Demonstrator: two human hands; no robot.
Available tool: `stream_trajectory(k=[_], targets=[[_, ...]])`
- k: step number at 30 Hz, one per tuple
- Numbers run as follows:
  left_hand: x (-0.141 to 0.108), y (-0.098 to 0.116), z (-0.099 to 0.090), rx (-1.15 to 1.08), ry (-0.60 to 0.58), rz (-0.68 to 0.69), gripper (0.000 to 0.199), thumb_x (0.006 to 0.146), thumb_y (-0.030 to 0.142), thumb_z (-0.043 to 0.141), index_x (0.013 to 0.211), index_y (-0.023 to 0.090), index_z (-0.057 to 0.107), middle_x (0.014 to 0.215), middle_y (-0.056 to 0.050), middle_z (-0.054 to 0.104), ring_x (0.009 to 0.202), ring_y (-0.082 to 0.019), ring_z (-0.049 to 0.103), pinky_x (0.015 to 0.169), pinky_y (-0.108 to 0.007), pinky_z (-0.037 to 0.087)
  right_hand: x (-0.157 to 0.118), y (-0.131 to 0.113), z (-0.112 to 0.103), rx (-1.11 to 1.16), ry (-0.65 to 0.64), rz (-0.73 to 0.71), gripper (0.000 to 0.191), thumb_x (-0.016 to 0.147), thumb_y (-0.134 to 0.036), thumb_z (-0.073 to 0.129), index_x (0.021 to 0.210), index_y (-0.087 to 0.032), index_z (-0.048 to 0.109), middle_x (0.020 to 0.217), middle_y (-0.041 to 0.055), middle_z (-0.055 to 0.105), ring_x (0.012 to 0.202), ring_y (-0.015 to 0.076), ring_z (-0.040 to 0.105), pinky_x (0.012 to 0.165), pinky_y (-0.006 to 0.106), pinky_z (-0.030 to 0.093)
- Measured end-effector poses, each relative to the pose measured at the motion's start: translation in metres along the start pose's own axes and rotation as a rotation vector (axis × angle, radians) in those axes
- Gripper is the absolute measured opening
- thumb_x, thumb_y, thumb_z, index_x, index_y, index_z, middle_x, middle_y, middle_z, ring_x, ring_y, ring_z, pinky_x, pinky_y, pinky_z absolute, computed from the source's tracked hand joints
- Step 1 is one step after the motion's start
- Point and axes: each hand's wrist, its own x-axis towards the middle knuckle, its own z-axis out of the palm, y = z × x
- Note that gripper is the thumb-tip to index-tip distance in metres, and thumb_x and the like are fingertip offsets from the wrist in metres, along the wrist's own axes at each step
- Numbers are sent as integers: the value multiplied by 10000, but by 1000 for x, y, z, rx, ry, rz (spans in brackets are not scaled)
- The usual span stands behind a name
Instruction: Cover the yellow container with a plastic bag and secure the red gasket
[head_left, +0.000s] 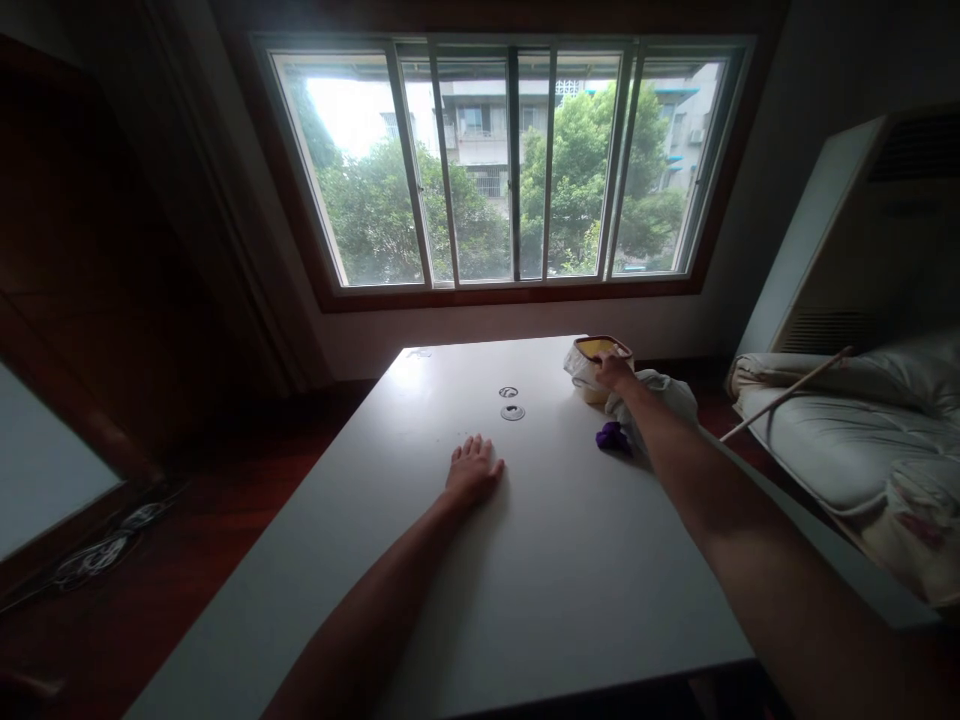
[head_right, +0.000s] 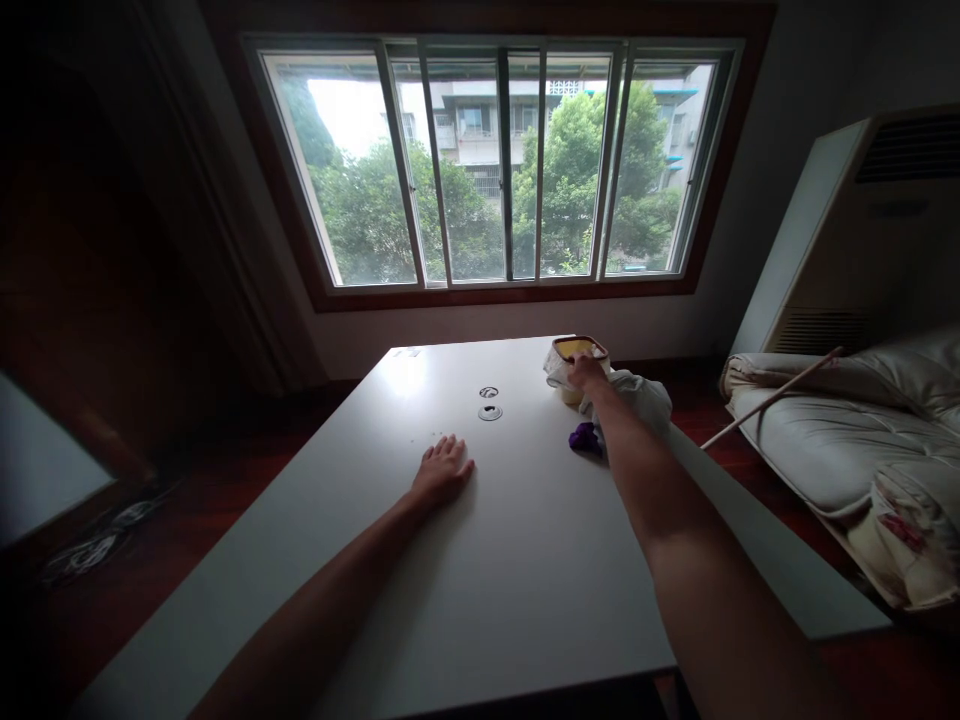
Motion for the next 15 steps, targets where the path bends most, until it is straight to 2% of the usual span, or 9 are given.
stream_trajectory(k=[3, 7, 9, 12, 15], targets=[[1, 0, 1, -3, 11, -1, 665, 969, 530, 328, 1511, 157, 424, 1643, -163, 302, 1537, -313, 247, 1238, -503, 193, -10, -14, -3, 74, 50, -89, 282, 948, -297, 515, 927, -105, 719, 1022, 210, 701, 965, 257, 654, 946, 398, 491], [0, -1, 4, -28, 30, -2, 666, 967, 527, 350, 1514, 153, 414, 1627, -171, 334, 1527, -321, 272, 1236, -513, 200, -50, -42, -9, 178, 105, -250, 272, 976, -246, 486, 1037, -73, 687, 1072, 207, 661, 1031, 253, 610, 991, 381, 463], [0, 0, 4, -72, 77, -3, 723, 954, 548, 398, 1556, 154, 328, 1624, -173, 341, 1514, -320, 303, 1235, -506, 216, -78, -59, -9, 207, 107, -293, 267, 980, -214, 454, 1116, -114, 660, 1134, 176, 643, 1084, 252, 591, 1017, 371, 460], [-1, 1, 4, -182, 213, 21, 910, 913, 611, 495, 1608, 140, 144, 1645, -182, 287, 1496, -326, 337, 1218, -481, 284, -120, -82, -4, 311, 74, -295, 250, 987, -251, 441, 1096, -154, 643, 1175, 164, 619, 1065, 257, 605, 975, 382, 506], [0, 1, 4, -269, 331, 30, 1070, 855, 644, 601, 1619, 166, 23, 1666, -179, 225, 1510, -336, 307, 1186, -471, 360, -154, -96, 10, 446, 64, -333, 247, 999, -274, 419, 1062, -184, 640, 1160, 145, 620, 1078, 250, 614, 961, 390, 529]])
